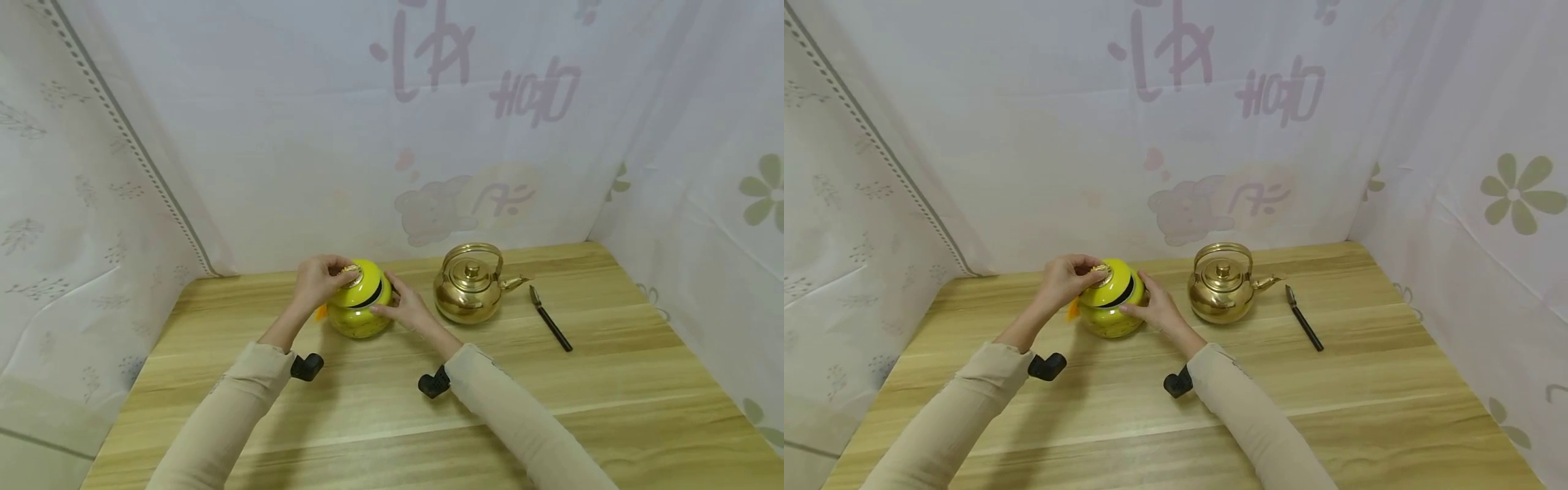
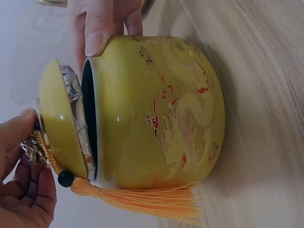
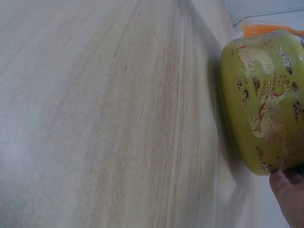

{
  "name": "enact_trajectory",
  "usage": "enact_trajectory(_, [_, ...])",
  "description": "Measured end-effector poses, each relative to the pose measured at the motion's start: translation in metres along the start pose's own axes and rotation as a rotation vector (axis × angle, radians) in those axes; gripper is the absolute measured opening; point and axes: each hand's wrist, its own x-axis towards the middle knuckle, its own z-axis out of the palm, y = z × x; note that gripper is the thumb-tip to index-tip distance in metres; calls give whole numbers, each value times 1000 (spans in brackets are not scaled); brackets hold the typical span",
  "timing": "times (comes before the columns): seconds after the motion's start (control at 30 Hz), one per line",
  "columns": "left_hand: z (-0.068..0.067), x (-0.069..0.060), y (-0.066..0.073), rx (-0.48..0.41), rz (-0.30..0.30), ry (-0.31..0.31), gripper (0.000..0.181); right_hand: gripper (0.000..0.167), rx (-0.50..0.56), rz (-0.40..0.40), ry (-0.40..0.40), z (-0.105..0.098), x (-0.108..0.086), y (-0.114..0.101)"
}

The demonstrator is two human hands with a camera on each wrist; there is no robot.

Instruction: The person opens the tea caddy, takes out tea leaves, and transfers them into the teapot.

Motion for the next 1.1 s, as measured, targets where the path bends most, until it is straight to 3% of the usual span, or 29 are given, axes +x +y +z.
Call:
enact_trajectory(0.77, [11, 6, 2, 50, 54, -21, 22, 88, 8, -1, 3, 1, 0, 1])
enact_trajectory(1.1, [12, 6, 2, 72, 46, -25, 22, 88, 12, -7, 9, 1, 1, 3])
